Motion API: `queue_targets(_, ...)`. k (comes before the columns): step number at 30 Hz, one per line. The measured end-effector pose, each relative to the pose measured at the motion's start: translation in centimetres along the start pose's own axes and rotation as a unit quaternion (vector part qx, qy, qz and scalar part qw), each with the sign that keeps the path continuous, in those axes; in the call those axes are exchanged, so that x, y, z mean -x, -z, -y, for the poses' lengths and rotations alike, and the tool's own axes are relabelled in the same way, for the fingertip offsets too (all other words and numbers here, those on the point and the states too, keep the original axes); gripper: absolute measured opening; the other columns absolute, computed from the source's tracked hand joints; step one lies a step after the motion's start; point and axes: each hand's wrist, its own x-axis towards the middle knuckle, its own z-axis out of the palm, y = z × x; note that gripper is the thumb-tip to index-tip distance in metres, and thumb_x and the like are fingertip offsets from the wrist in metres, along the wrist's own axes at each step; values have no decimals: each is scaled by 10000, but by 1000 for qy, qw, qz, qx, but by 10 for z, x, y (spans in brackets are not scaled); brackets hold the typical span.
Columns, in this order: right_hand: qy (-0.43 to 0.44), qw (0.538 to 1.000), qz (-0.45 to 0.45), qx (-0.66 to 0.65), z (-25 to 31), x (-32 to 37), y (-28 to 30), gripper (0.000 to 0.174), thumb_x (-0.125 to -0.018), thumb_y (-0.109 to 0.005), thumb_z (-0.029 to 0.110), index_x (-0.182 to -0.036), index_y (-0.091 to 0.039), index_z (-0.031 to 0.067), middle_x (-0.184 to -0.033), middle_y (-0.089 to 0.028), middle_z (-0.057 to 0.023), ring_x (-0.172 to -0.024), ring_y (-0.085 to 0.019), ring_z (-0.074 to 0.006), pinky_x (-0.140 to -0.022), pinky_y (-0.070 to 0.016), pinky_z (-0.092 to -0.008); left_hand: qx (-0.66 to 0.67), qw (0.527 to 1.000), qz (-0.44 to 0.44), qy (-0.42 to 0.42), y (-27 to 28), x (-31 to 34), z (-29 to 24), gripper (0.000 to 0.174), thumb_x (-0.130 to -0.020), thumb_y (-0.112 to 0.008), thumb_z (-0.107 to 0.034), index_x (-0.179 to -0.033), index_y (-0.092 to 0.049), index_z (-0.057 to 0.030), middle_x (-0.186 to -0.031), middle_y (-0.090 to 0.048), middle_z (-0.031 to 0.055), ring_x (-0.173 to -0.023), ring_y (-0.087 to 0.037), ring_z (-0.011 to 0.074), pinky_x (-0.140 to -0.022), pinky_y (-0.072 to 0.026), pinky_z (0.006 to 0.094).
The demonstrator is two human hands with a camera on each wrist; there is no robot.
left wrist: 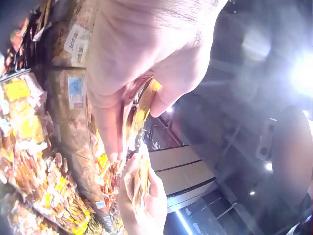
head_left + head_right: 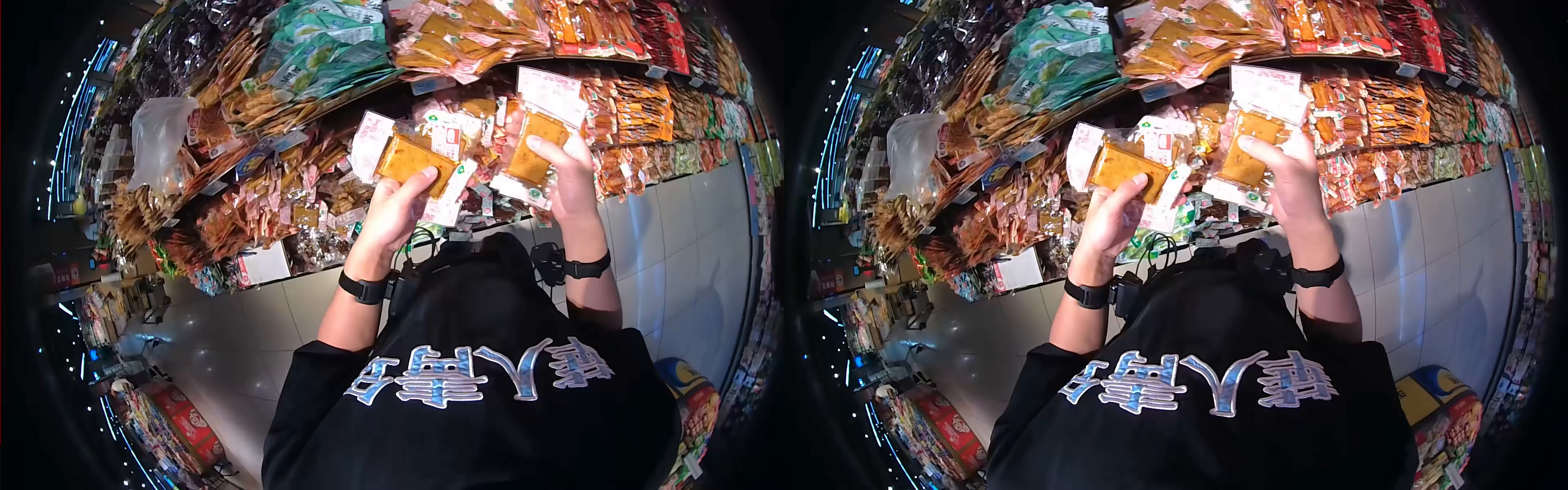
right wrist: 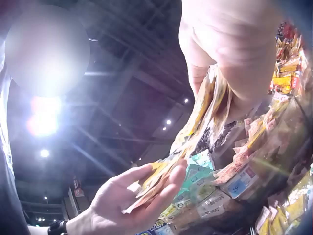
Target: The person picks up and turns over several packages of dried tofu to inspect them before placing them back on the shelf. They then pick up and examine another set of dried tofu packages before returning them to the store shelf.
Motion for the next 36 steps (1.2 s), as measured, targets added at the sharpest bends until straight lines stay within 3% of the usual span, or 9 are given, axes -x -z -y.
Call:
queue_targets(4,-10,996,88,19,3,-1,-22,425,-808,-632,3,-1217,-551,-76,-1129,-655,-163,-1036,-648,-223,-922,-513,-352,-210,971,-66,88,35,6,-9,264,-902,-670,-201,-1064,-671,7,-941,-684,37,-765,-593,76,-678,-469,236)
queue_targets(11,-31,964,246,98,-25,-4,-63,471,-815,-671,-30,-1255,-503,-32,-1160,-630,-99,-1052,-618,-170,-919,-497,-320,-260,960,2,102,22,8,-24,355,-876,-690,-146,-1182,-597,7,-957,-666,17,-736,-569,65,-594,-431,217)
queue_targets(18,16,983,132,125,-48,-7,-82,427,-826,-652,-54,-1231,-519,-30,-1146,-635,-102,-1036,-621,-161,-904,-503,-312,-170,982,-61,47,43,-2,-23,321,-859,-706,-170,-1109,-618,11,-791,-613,-22,-579,-476,41,-492,-343,203)
queue_targets(19,8,986,112,124,-46,-8,-82,413,-825,-651,-56,-1218,-529,-34,-1132,-641,-101,-1025,-625,-160,-896,-507,-309,-173,980,-39,88,50,-3,-29,343,-904,-651,-180,-1169,-589,29,-936,-658,44,-705,-588,87,-583,-451,223)
queue_targets(24,49,994,71,67,-42,-14,-76,335,-835,-643,-32,-1162,-571,-53,-1104,-658,-101,-970,-645,-157,-861,-523,-299,19,999,-50,-8,23,-3,-44,380,-974,-525,-146,-1287,-494,67,-1251,-580,179,-1101,-607,207,-914,-513,337)
queue_targets(30,26,999,24,3,-38,-12,-72,349,-841,-639,-14,-1182,-566,-38,-1116,-650,-99,-1006,-631,-158,-896,-505,-312,-32,993,-89,-73,25,-23,-32,314,-923,-609,-93,-1181,-554,75,-950,-697,126,-742,-698,173,-620,-579,269)
queue_targets(31,21,1000,13,-14,-37,-12,-72,358,-842,-639,-11,-1190,-561,-36,-1119,-648,-99,-1011,-630,-160,-903,-501,-313,-46,993,-82,-76,28,-24,-35,300,-910,-612,-52,-1175,-555,77,-956,-694,128,-760,-699,171,-612,-583,288)
queue_targets(32,10,1000,6,-18,-38,-12,-69,367,-842,-640,-7,-1198,-555,-33,-1121,-645,-99,-1012,-629,-160,-906,-497,-311,-65,989,-74,-111,28,-27,-35,276,-923,-583,-45,-1170,-554,75,-1059,-670,152,-883,-687,192,-761,-590,329)
queue_targets(36,-13,999,9,-43,-36,-23,-55,381,-858,-601,-3,-1230,-528,-41,-1155,-634,-144,-1030,-638,-211,-914,-510,-339,-35,991,-76,-108,26,-30,-40,255,-921,-582,-38,-1156,-561,60,-1059,-675,141,-887,-692,195,-772,-591,340)
